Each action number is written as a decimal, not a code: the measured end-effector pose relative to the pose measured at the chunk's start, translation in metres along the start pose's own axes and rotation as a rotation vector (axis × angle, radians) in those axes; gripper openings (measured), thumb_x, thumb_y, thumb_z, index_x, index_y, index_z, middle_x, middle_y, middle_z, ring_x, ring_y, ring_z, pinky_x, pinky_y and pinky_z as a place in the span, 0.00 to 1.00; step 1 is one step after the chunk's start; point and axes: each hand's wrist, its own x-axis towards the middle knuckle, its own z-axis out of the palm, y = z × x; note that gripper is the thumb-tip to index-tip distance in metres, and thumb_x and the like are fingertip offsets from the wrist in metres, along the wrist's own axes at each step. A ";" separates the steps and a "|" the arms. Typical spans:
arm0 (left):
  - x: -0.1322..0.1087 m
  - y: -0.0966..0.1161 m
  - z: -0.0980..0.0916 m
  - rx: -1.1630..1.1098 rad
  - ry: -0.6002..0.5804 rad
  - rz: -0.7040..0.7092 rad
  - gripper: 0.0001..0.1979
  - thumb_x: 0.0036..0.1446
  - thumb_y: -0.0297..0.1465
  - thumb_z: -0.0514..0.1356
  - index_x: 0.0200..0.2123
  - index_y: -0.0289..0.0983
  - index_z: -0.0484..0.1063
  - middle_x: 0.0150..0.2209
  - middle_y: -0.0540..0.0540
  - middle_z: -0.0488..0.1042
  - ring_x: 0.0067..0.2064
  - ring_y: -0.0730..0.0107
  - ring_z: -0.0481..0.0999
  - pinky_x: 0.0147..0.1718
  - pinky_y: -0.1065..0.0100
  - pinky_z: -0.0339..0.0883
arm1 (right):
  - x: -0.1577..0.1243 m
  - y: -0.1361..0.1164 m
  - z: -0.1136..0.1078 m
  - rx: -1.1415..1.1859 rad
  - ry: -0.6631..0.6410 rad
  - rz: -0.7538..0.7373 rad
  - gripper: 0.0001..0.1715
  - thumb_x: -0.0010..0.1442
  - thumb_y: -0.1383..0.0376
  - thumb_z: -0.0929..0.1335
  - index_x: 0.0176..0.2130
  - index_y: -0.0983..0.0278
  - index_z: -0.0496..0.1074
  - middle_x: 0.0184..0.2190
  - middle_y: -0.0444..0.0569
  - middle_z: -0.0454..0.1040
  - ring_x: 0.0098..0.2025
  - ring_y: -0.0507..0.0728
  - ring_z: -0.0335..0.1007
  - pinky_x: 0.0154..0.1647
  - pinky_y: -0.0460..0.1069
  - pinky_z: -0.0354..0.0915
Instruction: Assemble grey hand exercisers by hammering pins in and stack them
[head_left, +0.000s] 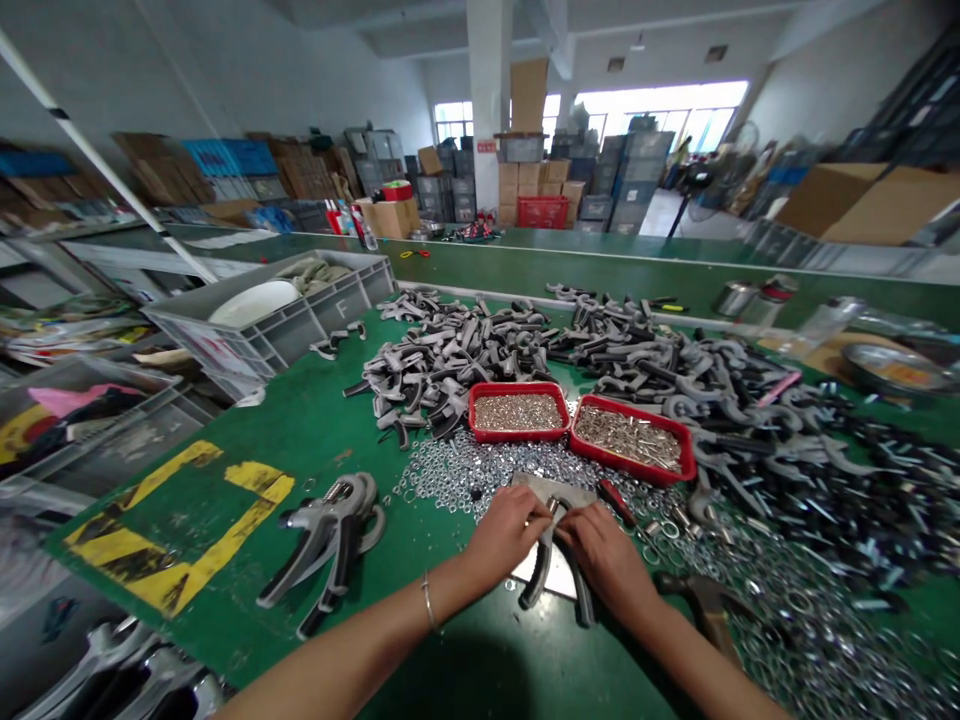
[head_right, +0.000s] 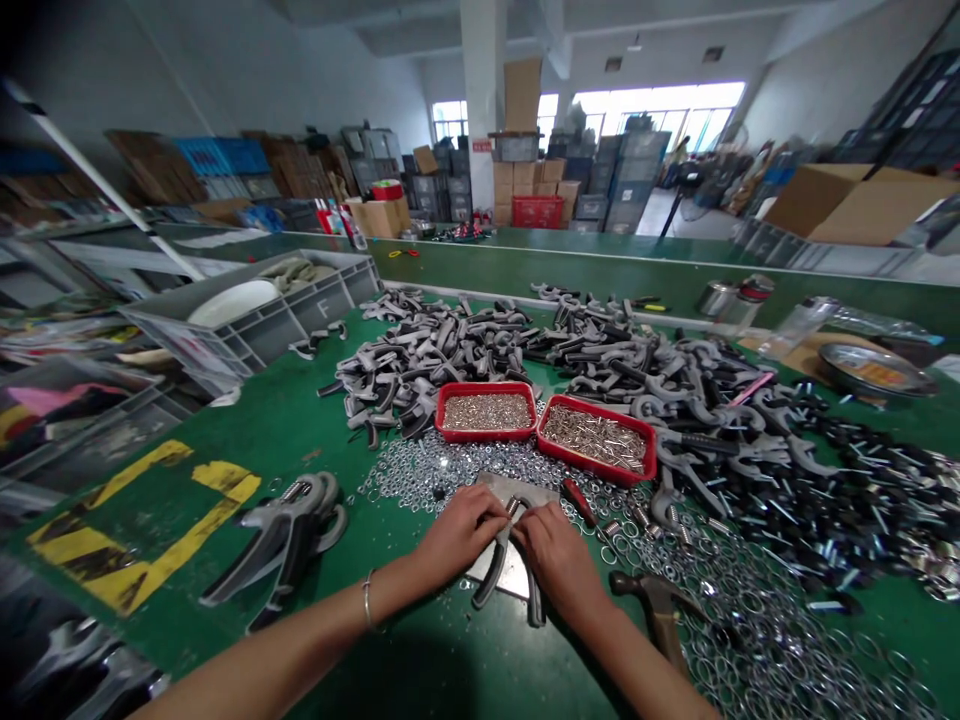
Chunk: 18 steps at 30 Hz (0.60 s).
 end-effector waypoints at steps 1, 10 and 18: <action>-0.001 0.000 -0.001 0.003 0.005 0.001 0.06 0.65 0.30 0.58 0.35 0.38 0.73 0.38 0.48 0.75 0.44 0.64 0.72 0.48 0.62 0.60 | 0.000 0.000 0.000 -0.020 -0.012 -0.009 0.13 0.70 0.65 0.61 0.38 0.62 0.73 0.36 0.53 0.76 0.40 0.62 0.68 0.42 0.58 0.69; 0.003 0.010 0.000 0.463 -0.066 0.209 0.11 0.67 0.29 0.53 0.37 0.35 0.74 0.36 0.44 0.74 0.41 0.60 0.70 0.46 0.57 0.60 | -0.013 -0.002 -0.012 -0.047 -0.105 -0.113 0.17 0.70 0.69 0.58 0.52 0.65 0.72 0.47 0.58 0.76 0.46 0.62 0.69 0.47 0.57 0.72; 0.011 0.019 0.008 0.723 -0.098 0.542 0.11 0.65 0.25 0.52 0.34 0.31 0.74 0.34 0.40 0.74 0.38 0.58 0.70 0.45 0.54 0.60 | -0.081 -0.003 -0.049 0.060 0.007 0.252 0.17 0.70 0.64 0.61 0.57 0.56 0.67 0.53 0.52 0.72 0.56 0.60 0.68 0.58 0.60 0.66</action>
